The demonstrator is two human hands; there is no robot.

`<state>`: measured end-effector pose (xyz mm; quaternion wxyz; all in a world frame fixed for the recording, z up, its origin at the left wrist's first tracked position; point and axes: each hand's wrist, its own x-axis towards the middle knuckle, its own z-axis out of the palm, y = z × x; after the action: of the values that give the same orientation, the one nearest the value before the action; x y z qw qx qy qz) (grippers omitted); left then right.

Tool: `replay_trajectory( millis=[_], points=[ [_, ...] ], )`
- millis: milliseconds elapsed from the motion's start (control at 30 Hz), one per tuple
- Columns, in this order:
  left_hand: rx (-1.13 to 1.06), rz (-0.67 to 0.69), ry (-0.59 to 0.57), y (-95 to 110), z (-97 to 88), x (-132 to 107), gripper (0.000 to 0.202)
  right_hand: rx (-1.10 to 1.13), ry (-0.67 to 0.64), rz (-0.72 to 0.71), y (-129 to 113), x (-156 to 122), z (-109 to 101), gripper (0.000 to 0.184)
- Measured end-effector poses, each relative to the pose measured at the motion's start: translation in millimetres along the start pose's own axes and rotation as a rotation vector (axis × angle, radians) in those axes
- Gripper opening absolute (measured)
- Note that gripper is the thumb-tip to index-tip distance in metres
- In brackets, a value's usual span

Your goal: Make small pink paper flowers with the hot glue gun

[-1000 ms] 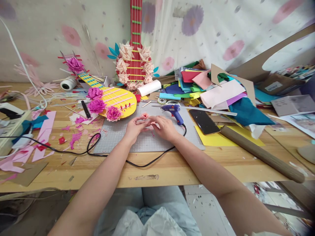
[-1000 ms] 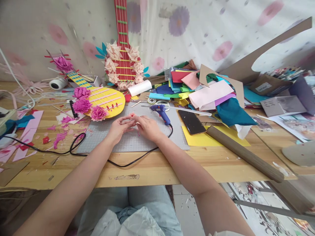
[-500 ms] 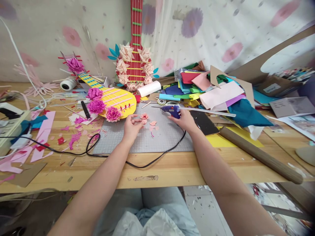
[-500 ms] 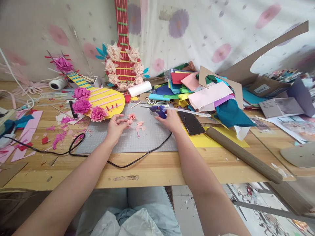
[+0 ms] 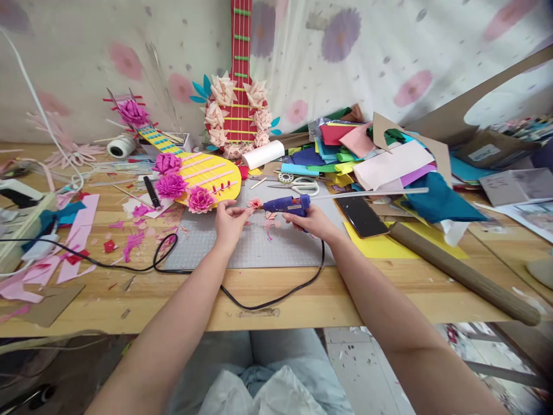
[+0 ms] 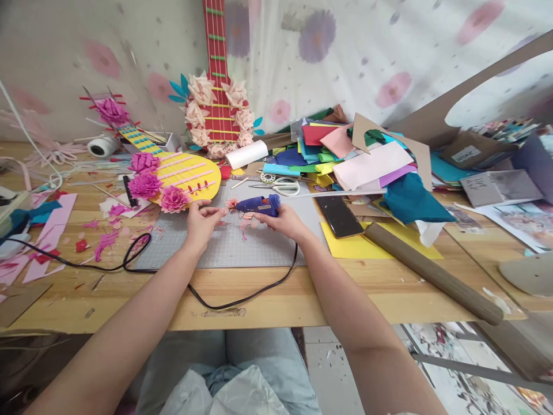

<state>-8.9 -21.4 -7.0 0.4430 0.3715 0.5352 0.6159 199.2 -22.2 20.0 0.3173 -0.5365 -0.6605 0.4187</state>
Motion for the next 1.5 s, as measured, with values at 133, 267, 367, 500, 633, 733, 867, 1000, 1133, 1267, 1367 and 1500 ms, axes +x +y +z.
replay_trajectory(
  millis=[133,267,367,500,633,733,867,1000,1133,1267,1367,1500],
  points=[
    [-0.017,-0.011,0.005,-1,0.2,0,0.05,-0.057,0.059,-0.071,9,7,7,0.042],
    [-0.031,-0.012,0.0,0,0.7,0,0.05,-0.079,0.065,-0.13,16,10,8,0.043],
    [-0.048,-0.015,0.008,0,0.8,0,0.051,-0.098,0.063,-0.139,16,10,7,0.042],
    [-0.054,-0.022,0.006,0,0.5,-1,0.053,-0.102,0.058,-0.156,14,9,7,0.043],
    [-0.045,-0.021,0.004,1,0.8,0,0.052,-0.102,0.057,-0.152,12,9,7,0.042],
    [-0.04,-0.023,-0.002,2,1.3,-1,0.05,-0.109,0.062,-0.148,12,9,7,0.041],
    [-0.04,-0.029,0.001,1,1.4,-1,0.049,-0.099,0.054,-0.155,12,9,6,0.041],
    [-0.034,-0.027,0.0,0,0.8,-1,0.049,-0.075,0.054,-0.165,14,10,6,0.043],
    [-0.03,-0.021,-0.022,-2,0.2,-1,0.05,-0.063,0.053,-0.159,13,10,7,0.044],
    [-0.023,-0.022,-0.032,-1,0.6,-1,0.05,-0.048,0.054,-0.164,12,9,7,0.043],
    [-0.011,-0.024,-0.037,0,1.2,-2,0.052,-0.036,0.058,-0.154,12,9,7,0.042],
    [0.004,-0.021,-0.082,1,1.4,-4,0.055,-0.024,0.083,-0.088,11,9,6,0.04]
  ],
)
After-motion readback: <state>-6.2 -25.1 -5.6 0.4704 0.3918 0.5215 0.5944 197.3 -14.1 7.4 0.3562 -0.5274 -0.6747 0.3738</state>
